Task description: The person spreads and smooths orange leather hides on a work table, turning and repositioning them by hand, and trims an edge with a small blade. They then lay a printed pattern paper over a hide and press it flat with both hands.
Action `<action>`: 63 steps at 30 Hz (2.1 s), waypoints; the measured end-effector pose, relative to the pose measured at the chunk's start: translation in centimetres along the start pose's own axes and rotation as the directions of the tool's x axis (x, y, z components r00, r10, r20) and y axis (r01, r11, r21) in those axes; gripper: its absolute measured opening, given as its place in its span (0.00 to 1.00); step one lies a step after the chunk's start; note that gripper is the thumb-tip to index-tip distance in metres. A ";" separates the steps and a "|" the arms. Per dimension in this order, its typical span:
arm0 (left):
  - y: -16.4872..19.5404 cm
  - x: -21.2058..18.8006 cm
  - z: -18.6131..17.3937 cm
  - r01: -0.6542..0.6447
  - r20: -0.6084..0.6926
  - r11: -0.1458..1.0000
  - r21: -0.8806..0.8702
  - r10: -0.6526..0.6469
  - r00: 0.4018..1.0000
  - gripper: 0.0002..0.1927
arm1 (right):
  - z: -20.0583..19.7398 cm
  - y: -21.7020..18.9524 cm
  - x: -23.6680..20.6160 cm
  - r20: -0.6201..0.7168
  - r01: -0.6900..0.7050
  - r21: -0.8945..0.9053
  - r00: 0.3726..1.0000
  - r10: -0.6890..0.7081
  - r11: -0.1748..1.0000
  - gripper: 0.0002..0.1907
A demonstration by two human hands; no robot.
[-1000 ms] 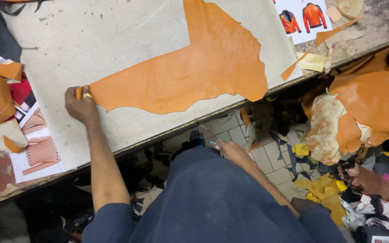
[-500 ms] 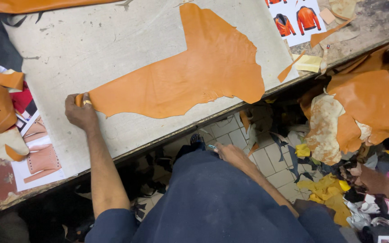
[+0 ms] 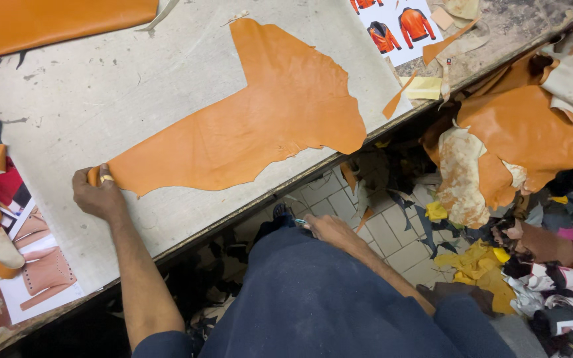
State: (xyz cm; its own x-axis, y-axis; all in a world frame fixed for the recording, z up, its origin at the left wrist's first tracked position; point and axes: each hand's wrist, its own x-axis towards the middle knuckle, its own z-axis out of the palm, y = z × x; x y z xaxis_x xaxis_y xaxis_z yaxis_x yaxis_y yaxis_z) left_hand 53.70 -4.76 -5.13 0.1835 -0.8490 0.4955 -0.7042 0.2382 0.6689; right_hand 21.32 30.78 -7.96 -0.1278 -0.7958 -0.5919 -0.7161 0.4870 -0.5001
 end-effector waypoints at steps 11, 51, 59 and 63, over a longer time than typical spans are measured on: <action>-1.2 0.0 0.6 0.019 -0.001 0.997 -0.071 -0.019 1.000 0.08 | -3.2 4.0 3.1 -0.566 0.435 0.071 0.758 -0.323 0.898 0.09; 49.2 -31.7 32.4 -0.148 0.801 0.875 -0.462 0.483 0.355 0.37 | -49.8 33.2 20.4 -0.670 0.611 0.164 0.645 -0.368 0.774 0.20; 58.5 -32.4 34.9 0.342 0.904 0.862 -0.374 0.256 0.343 0.14 | -50.2 46.5 13.9 -0.819 0.609 0.339 0.567 -0.094 0.717 0.17; 61.9 -32.4 37.7 0.317 0.923 0.879 -0.356 0.277 0.268 0.14 | -59.0 56.8 11.3 -0.950 0.594 0.309 0.230 0.211 0.743 0.17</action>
State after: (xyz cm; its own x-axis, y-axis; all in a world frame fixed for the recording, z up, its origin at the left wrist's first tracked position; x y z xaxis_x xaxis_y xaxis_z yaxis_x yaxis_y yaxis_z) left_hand -21.66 19.71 -0.71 -0.7787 -0.5970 -0.1932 -0.3167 0.1082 0.9423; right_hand -61.26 28.21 -5.78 -0.8322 -0.4226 0.3591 -0.3960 -0.0003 -0.9182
